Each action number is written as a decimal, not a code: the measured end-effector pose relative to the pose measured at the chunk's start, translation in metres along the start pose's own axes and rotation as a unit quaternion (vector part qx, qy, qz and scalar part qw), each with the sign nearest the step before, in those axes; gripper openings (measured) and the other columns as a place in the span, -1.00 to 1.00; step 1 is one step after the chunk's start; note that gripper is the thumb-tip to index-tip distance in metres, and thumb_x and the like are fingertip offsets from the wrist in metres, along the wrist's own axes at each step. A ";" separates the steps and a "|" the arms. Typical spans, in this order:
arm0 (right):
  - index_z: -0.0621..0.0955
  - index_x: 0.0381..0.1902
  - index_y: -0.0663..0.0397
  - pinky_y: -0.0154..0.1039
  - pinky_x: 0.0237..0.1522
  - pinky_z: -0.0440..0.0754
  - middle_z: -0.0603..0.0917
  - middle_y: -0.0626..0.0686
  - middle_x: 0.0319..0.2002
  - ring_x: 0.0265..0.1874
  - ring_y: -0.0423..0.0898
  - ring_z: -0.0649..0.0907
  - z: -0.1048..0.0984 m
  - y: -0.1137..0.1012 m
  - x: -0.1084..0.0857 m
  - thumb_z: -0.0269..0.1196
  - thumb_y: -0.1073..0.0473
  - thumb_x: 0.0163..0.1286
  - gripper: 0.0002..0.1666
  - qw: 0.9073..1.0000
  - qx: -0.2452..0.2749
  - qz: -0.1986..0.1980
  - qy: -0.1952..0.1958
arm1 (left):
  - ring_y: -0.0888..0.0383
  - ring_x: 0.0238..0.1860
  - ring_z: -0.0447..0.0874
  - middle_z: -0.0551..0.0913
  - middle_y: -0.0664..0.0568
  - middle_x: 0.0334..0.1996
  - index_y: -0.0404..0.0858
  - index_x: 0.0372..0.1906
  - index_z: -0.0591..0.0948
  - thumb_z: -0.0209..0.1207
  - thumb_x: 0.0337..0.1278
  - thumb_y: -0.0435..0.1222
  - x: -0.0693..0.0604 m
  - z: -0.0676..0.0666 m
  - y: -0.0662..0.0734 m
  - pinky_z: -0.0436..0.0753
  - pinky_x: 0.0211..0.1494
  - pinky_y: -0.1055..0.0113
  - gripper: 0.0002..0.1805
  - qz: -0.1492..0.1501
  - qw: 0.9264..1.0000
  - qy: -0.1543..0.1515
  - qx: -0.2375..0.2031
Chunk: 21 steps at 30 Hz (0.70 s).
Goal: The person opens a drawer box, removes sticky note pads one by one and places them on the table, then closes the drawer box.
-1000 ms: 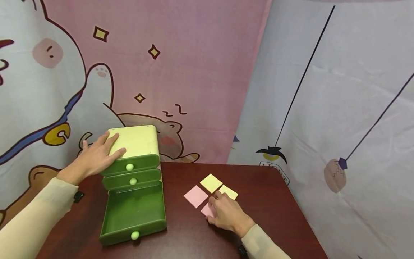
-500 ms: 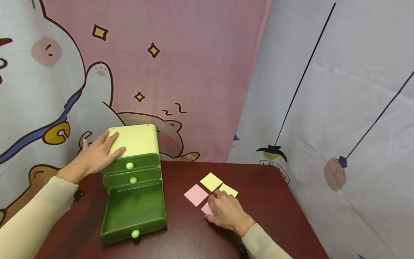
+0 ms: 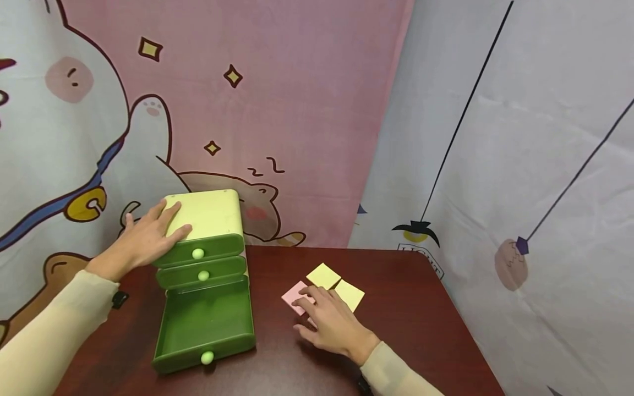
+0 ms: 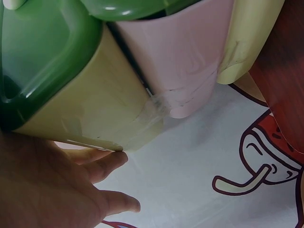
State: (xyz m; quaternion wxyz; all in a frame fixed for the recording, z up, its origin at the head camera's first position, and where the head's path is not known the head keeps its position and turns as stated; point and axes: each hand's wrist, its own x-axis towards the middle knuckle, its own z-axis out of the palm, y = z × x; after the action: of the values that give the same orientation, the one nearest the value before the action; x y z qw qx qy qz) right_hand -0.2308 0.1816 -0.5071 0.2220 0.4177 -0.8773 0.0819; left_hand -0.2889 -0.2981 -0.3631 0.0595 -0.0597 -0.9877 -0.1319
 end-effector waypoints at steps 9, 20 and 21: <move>0.71 0.46 -0.25 0.04 0.36 0.80 0.73 0.03 0.47 0.43 -0.06 0.75 0.003 -0.032 0.027 0.60 -0.19 0.54 -0.37 0.998 0.023 -0.064 -0.017 | -0.70 0.82 0.00 -0.22 -0.55 0.90 -0.24 0.97 -0.05 -0.26 0.74 0.54 -0.001 -0.001 0.001 -0.36 0.68 -0.89 0.18 0.002 1.000 -0.004 -0.003; 0.65 0.57 -0.32 -0.15 0.31 0.79 0.66 -0.03 0.54 0.32 -0.10 0.77 0.011 -0.067 0.061 0.45 -0.29 0.67 -0.36 0.987 -0.021 -0.158 -0.029 | -0.72 0.81 0.00 -0.21 -0.55 0.90 -0.25 0.97 -0.05 -0.27 0.73 0.54 -0.001 -0.001 0.002 -0.35 0.67 -0.89 0.19 0.002 1.000 -0.002 -0.002; 0.65 0.57 -0.33 -0.16 0.31 0.80 0.66 -0.04 0.55 0.32 -0.10 0.78 0.011 -0.070 0.064 0.44 -0.29 0.67 -0.36 0.986 -0.025 -0.165 -0.029 | -0.73 0.81 0.00 -0.21 -0.55 0.90 -0.25 0.97 -0.05 -0.27 0.73 0.54 -0.001 -0.001 0.001 -0.35 0.67 -0.89 0.19 0.001 1.000 -0.003 -0.002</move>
State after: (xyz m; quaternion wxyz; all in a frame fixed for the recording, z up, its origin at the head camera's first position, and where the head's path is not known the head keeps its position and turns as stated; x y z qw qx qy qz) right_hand -0.2160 0.0892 -0.4908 0.2174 0.5530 -0.8042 0.0101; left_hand -0.2875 -0.2970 -0.3621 0.0569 -0.0616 -0.9875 -0.1334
